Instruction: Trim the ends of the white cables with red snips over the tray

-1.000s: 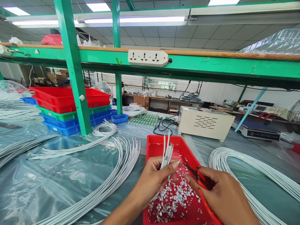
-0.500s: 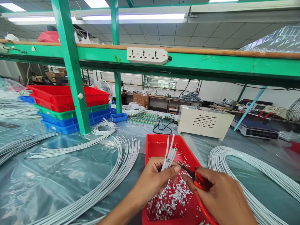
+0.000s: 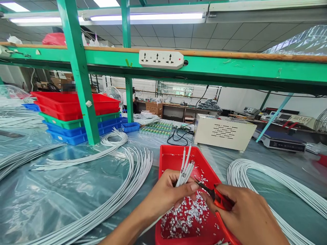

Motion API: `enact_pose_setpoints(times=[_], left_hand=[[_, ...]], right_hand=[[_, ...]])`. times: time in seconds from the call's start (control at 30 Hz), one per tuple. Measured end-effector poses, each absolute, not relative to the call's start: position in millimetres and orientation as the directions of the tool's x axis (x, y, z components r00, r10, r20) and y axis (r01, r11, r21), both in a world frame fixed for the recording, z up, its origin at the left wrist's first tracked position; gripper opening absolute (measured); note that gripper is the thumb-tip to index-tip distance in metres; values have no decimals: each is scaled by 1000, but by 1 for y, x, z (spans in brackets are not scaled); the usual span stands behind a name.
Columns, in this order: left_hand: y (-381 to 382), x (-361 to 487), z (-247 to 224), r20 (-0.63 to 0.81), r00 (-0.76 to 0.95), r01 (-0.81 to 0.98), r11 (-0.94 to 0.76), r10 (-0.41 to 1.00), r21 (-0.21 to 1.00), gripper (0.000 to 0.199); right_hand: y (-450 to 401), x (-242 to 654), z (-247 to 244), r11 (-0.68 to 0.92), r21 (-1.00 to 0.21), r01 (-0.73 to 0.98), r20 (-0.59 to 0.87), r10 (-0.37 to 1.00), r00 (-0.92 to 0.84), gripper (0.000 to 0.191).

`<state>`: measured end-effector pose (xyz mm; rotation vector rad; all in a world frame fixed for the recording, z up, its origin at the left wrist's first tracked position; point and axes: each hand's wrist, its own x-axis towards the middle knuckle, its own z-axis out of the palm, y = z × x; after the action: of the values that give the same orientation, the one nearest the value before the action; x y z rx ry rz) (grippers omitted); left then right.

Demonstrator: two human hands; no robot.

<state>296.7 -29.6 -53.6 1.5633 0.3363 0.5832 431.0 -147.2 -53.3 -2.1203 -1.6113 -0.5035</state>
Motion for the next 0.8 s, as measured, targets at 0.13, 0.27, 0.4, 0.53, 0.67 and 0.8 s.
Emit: enact_pose_setpoints(times=[0.13, 0.27, 0.4, 0.53, 0.67, 0.8], left_hand=[[-30, 296, -51, 140, 820, -149, -30, 555, 988, 23], [-31, 298, -53, 179, 789, -207, -22, 588, 978, 14], [-37, 300, -55, 216, 709, -175, -129, 672, 976, 10], [-46, 300, -54, 311, 590, -121, -300, 745, 946, 10], [-46, 298, -50, 303, 641, -117, -301, 705, 946, 13], [-41, 295, -45, 320, 748, -183, -282, 581, 942, 26]], right_hand=[[-148, 430, -54, -221, -144, 965, 498, 826, 264, 39], [-147, 430, -55, -222, -185, 957, 481, 829, 285, 41], [-146, 430, -58, -257, -211, 943, 447, 833, 327, 40], [-143, 425, -61, -307, -246, 919, 444, 807, 389, 48], [-143, 423, -61, -313, -219, 924, 505, 774, 382, 47], [-145, 425, -60, -306, -158, 939, 582, 739, 339, 41]])
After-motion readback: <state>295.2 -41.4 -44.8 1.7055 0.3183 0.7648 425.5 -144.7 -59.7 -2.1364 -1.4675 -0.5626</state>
